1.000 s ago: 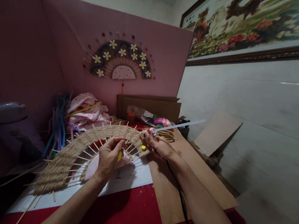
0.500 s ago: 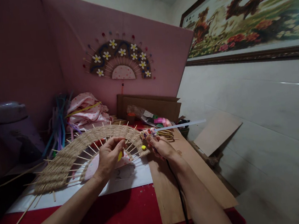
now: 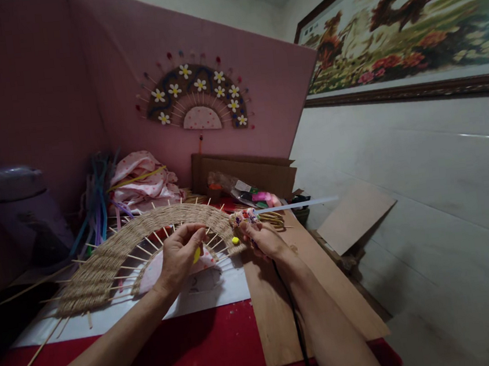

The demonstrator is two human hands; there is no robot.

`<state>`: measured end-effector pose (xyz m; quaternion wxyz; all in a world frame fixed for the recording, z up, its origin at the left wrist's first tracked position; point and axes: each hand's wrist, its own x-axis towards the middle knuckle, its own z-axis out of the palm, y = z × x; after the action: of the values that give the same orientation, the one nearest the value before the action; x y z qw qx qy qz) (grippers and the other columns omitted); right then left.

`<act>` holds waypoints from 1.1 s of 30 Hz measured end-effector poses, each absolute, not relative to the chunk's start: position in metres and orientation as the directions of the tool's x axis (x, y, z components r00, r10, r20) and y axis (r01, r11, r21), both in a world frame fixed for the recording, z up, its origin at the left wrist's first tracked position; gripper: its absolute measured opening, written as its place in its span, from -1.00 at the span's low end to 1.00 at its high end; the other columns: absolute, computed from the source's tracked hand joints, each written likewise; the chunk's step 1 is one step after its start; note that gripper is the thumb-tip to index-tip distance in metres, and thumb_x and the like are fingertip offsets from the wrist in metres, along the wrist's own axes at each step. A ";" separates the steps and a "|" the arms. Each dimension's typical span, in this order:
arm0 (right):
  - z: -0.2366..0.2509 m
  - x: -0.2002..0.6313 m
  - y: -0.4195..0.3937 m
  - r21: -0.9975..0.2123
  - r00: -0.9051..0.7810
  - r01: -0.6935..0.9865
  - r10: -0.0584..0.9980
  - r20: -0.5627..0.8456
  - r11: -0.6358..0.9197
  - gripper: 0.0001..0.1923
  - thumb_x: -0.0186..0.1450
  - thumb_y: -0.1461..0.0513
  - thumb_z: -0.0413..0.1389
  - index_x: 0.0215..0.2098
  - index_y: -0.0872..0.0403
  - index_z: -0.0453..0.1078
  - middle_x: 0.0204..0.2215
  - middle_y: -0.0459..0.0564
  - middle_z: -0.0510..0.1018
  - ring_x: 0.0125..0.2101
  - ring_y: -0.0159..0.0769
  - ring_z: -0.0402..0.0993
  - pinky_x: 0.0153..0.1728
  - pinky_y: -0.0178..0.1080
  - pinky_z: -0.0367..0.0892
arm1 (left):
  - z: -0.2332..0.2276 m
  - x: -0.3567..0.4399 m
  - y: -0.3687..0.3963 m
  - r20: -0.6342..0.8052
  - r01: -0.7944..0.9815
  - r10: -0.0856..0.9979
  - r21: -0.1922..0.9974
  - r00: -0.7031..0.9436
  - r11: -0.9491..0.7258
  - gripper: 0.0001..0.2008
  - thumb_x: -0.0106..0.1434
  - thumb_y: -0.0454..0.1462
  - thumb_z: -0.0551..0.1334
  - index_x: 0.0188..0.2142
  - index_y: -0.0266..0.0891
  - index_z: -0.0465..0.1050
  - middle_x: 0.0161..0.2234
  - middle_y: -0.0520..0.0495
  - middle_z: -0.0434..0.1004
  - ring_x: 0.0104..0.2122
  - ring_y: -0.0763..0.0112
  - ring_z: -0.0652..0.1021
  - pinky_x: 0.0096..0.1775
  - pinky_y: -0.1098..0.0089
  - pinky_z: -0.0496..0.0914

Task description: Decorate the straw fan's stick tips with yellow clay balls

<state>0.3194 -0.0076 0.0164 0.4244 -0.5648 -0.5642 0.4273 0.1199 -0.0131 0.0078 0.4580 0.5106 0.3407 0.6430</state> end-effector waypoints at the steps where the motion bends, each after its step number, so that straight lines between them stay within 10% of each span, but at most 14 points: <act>1: 0.016 0.320 -0.007 -0.963 -0.001 0.271 1.000 0.000 0.001 -0.44 0.06 -0.25 0.09 -0.58 0.08 0.28 -0.80 -0.21 0.19 -0.84 -0.55 0.02 -0.85 -0.38 -0.11 | 0.008 0.120 -0.013 0.343 -0.244 0.937 0.906 -0.059 -0.347 -0.81 0.05 -0.18 0.27 -0.42 -0.29 0.43 -0.58 0.07 0.40 -0.61 0.56 0.32 -0.56 0.48 0.19; 33: 0.011 0.323 -0.001 -0.958 0.008 0.287 1.000 0.027 0.023 -0.47 0.10 -0.22 0.08 -0.55 0.08 0.27 -0.76 -0.20 0.25 -0.84 -0.54 0.06 -0.84 -0.39 -0.07 | 0.009 0.120 -0.013 0.361 -0.232 0.931 0.902 -0.062 -0.365 -0.83 0.07 -0.20 0.27 -0.42 -0.28 0.44 -0.56 0.06 0.41 -0.60 0.56 0.34 -0.54 0.49 0.23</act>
<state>0.3229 -0.0010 0.0112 0.4313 -0.5639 -0.5706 0.4128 0.1204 -0.0131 0.0088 0.4504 0.5158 0.3387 0.6453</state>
